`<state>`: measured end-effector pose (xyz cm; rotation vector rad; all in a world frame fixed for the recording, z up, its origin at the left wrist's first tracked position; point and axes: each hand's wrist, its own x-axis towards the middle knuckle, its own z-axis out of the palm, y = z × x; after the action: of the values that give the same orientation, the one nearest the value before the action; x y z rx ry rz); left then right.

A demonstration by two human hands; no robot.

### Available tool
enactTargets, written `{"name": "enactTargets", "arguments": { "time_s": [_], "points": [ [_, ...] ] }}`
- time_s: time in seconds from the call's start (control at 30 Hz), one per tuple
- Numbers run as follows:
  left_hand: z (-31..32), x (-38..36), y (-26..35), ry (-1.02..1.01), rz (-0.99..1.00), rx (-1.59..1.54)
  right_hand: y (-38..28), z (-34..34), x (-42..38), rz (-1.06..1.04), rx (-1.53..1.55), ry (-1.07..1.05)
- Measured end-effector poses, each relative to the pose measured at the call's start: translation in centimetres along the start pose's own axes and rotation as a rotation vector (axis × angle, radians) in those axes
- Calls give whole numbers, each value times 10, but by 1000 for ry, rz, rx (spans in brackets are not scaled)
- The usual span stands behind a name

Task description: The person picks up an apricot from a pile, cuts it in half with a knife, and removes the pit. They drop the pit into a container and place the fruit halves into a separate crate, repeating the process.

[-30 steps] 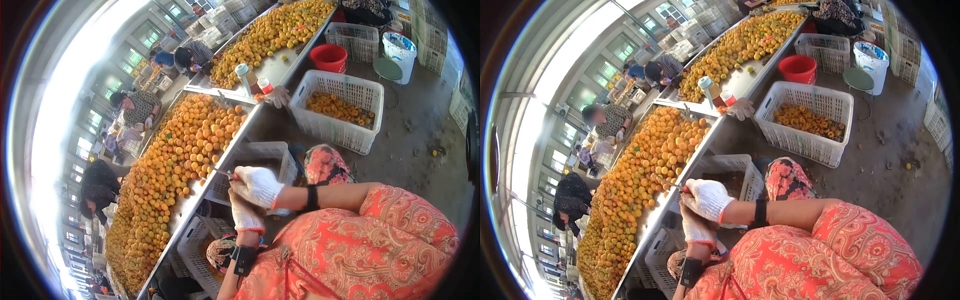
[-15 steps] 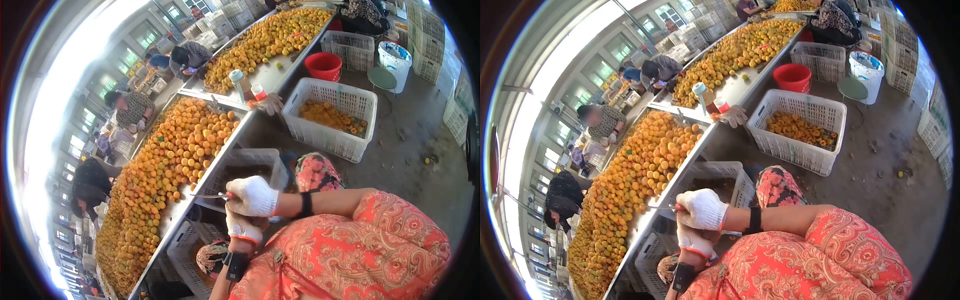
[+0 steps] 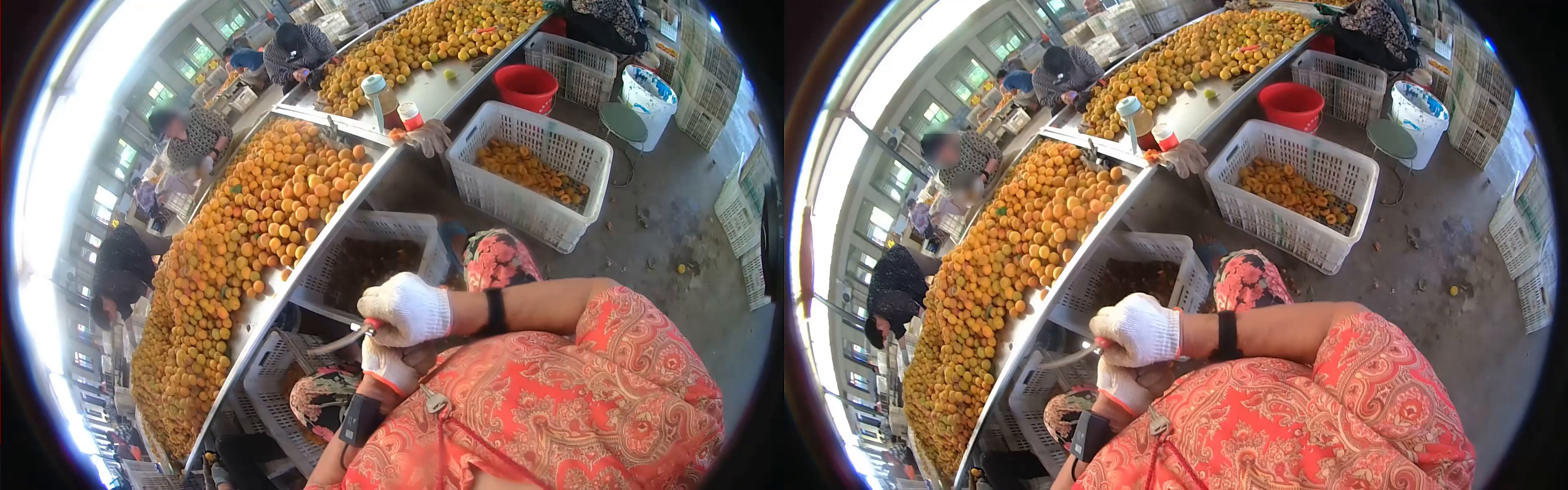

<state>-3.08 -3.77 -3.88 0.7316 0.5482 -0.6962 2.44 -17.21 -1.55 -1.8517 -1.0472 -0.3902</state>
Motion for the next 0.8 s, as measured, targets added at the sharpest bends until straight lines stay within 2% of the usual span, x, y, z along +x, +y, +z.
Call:
{"name": "enactTargets", "arguments": {
  "time_s": [0.03,0.1,0.13,0.17,0.23,0.27,0.3,0.33,0.37,0.43,0.5,0.57,0.63,0.67,0.7,0.77,0.8],
  "points": [
    [-10,6,-3,2,-4,-8,3,-2,1,-98,23,-26],
    [-36,15,-7,-470,-178,-36,2,-8,4,-136,57,-53],
    [-14,4,-7,-164,-58,6,7,-7,4,-128,84,-45],
    [-9,-1,-1,-177,-97,-169,11,-7,4,-118,110,-38],
    [15,10,6,178,350,13,13,-7,13,-28,291,150],
    [-17,24,21,50,462,170,15,-5,17,65,509,214],
    [-55,35,34,-73,557,324,17,4,25,379,752,346],
    [-23,1,31,-58,699,551,8,-10,33,532,783,374],
    [7,-29,32,-54,819,785,23,-3,37,588,931,402],
    [11,-31,48,-323,405,93,-2,-27,37,817,942,393],
    [27,-42,43,-162,322,21,0,-19,35,796,973,474],
    [27,-41,37,-153,328,60,10,-11,35,776,966,477],
    [24,-39,38,-286,260,8,6,-8,36,629,733,384],
    [23,-40,35,-195,297,45,2,-9,33,653,661,313],
    [25,-42,33,-193,300,34,1,-5,33,657,659,302],
    [25,-44,30,-106,333,203,0,2,34,579,630,147],
    [24,-44,32,-90,269,53,-1,1,36,483,338,152]
  ]
}}
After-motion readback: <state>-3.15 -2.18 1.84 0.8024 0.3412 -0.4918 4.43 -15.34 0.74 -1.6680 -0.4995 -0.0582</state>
